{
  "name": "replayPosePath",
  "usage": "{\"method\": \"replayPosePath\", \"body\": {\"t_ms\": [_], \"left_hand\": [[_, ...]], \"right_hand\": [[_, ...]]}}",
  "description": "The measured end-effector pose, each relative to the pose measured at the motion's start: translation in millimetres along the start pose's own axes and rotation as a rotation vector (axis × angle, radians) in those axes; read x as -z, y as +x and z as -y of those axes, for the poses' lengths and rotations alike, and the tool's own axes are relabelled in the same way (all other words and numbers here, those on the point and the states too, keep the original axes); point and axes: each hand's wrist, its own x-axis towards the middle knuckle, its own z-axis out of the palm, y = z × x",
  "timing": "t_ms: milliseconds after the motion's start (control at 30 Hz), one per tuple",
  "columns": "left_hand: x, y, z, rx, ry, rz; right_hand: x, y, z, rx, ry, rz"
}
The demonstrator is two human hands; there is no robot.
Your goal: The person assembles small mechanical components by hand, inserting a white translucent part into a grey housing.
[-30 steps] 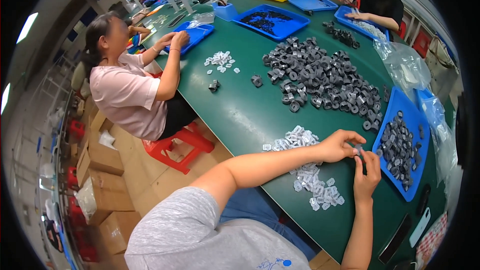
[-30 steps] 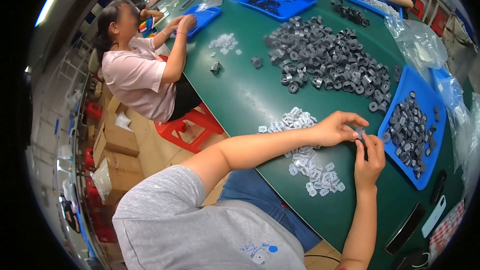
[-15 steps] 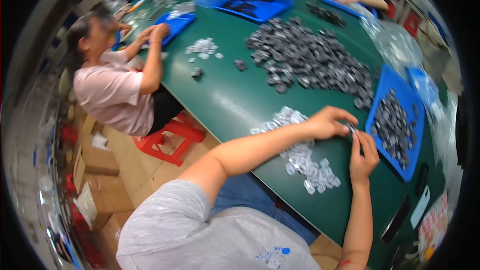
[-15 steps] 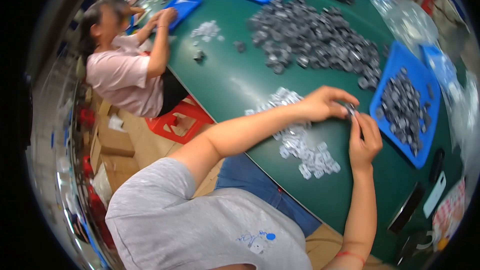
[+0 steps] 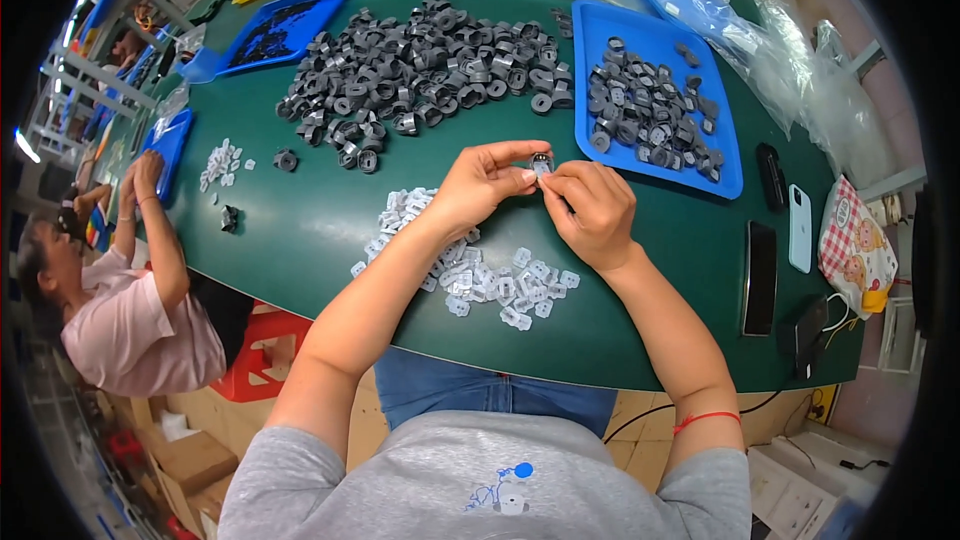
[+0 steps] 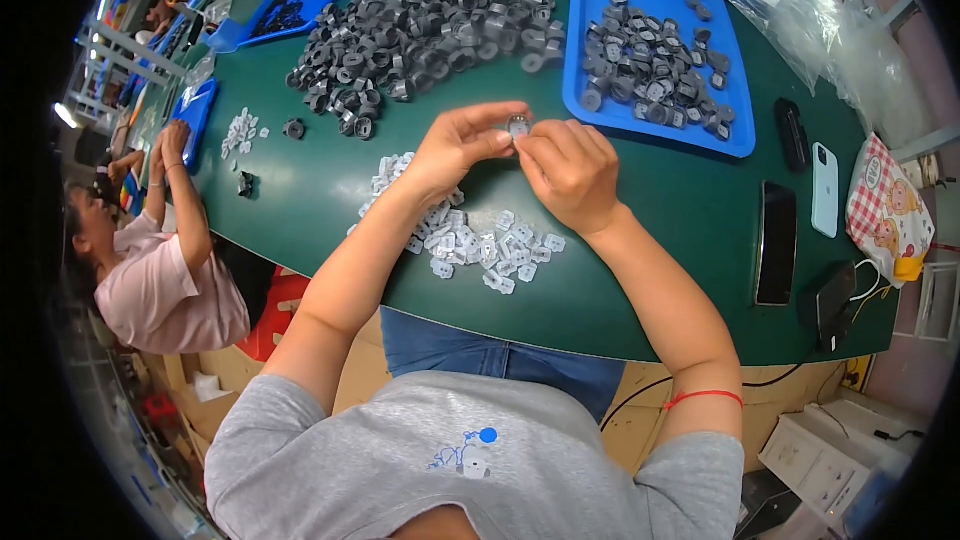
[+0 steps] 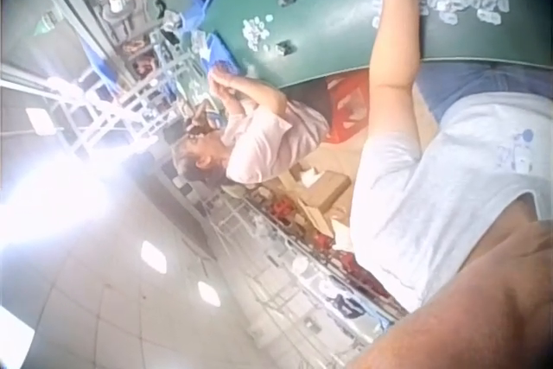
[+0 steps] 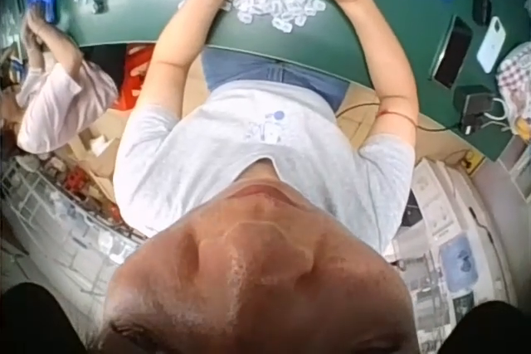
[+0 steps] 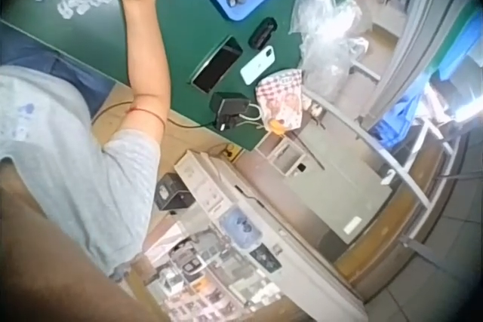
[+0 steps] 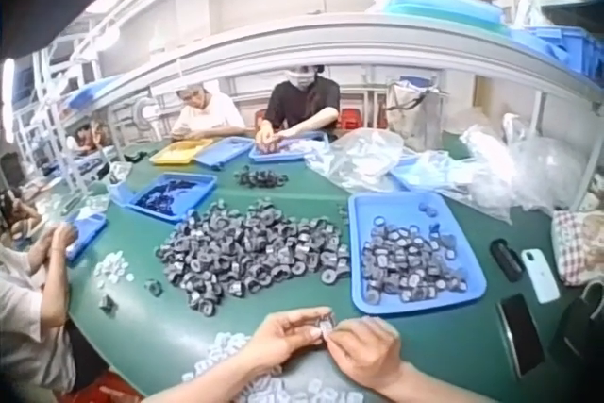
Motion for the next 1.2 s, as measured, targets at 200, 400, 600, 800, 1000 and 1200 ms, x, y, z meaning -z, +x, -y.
{"method": "replayPosePath", "body": {"t_ms": [200,400,600,800,1000,1200], "left_hand": [[7.2,-3.7,9.2,-0.131,0.233,-0.062],[-1.1,5.6,21.7,-0.217,0.034,0.072],[3.8,-1.1,17.7,-0.211,-0.023,0.039],[-0.8,-4.9,11.6,-0.182,0.138,-0.055],[-3.1,-4.5,10.7,-0.297,0.238,-0.092],[-4.4,-9.0,8.7,-0.278,0.177,-0.055]], "right_hand": [[-6.9,2.2,8.5,-0.097,0.072,0.057],[0.5,-3.9,6.9,-0.525,0.440,0.142],[-14.1,-4.6,-0.2,-0.892,0.766,0.242],[-16.7,-11.1,-10.9,-0.953,0.827,0.243],[-11.7,-5.0,-3.6,-1.115,0.944,0.226],[-5.0,-8.3,-13.4,-1.201,1.253,0.285]]}}
